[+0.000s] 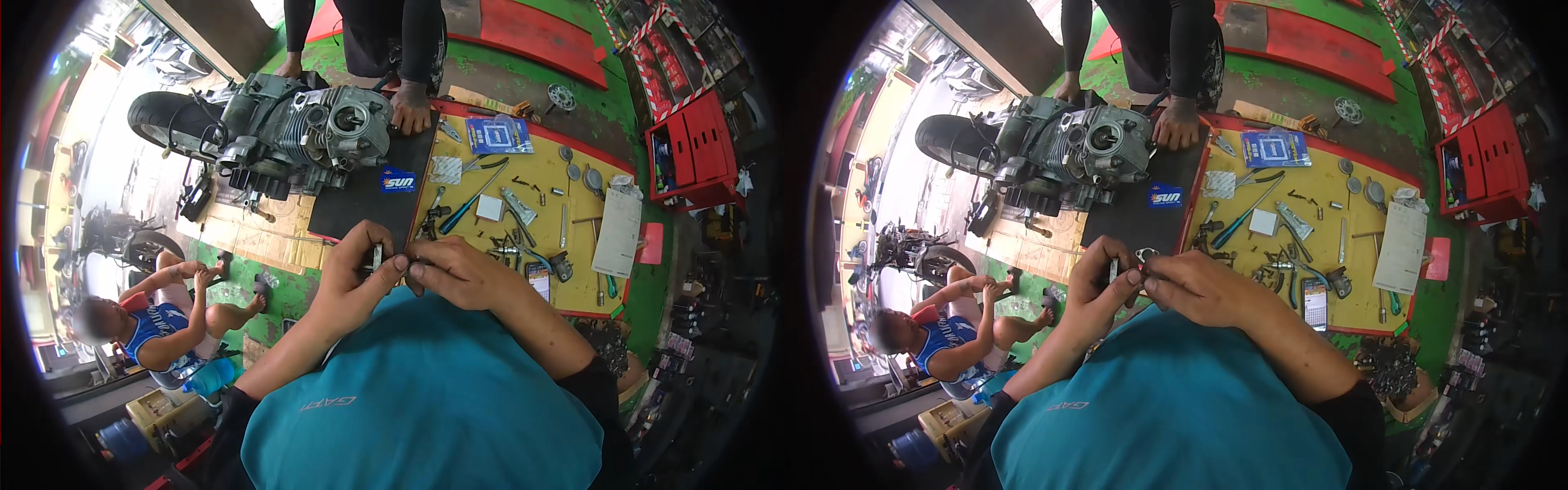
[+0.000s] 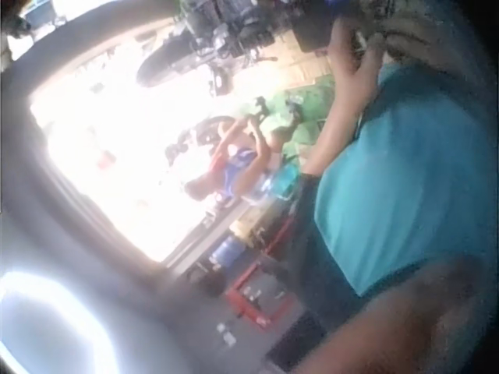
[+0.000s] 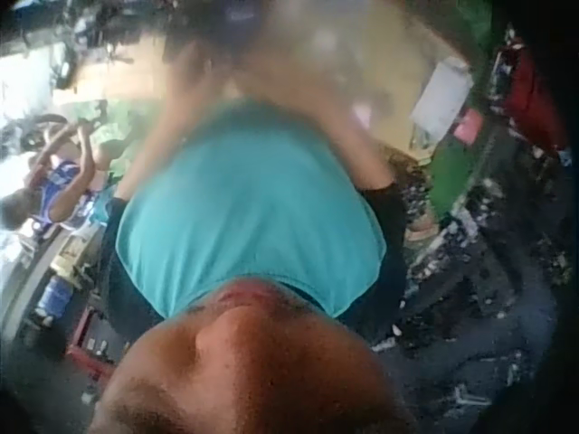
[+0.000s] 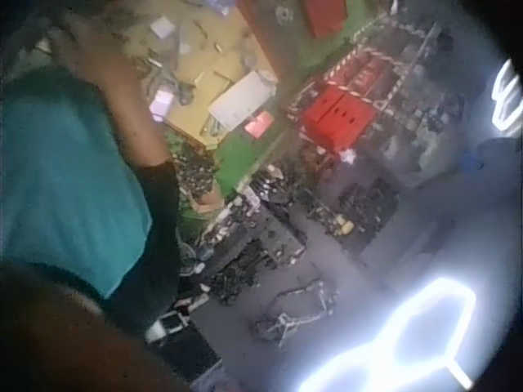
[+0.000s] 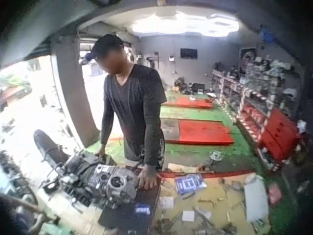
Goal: The person assembles a motorcycle engine on a workbench, inserting a piston into the cylinder and securing it with a wrist pin. They then handle small components, wiping them with a cloth, while another person assists by holding the engine block.
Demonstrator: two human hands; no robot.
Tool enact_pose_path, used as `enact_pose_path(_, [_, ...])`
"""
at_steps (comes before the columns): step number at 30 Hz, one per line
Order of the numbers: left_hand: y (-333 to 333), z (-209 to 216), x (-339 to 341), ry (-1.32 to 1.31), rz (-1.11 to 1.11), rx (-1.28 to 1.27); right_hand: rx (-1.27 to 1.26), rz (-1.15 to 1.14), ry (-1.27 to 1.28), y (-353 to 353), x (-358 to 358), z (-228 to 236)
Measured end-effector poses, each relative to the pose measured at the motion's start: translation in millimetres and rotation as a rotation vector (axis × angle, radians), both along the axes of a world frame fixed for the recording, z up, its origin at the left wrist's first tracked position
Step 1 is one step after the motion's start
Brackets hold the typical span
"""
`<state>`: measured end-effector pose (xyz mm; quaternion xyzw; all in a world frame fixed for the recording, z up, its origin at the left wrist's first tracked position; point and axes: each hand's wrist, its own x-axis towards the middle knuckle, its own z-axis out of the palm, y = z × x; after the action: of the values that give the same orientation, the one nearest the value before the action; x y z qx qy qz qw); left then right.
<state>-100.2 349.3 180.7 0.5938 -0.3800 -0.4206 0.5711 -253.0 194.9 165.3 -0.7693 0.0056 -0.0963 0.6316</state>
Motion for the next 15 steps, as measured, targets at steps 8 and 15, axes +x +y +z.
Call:
enact_pose_path(8, [-0.9,0.6,2.2,-0.304,0.005,-0.009,0.104,0.061,0.084,-3.4,1.1,1.0])
enact_pose_path(15, [-7.3,10.6,1.1,-0.319,-0.055,-0.010,0.117,0.083,0.061,-12.0,-1.6,3.7])
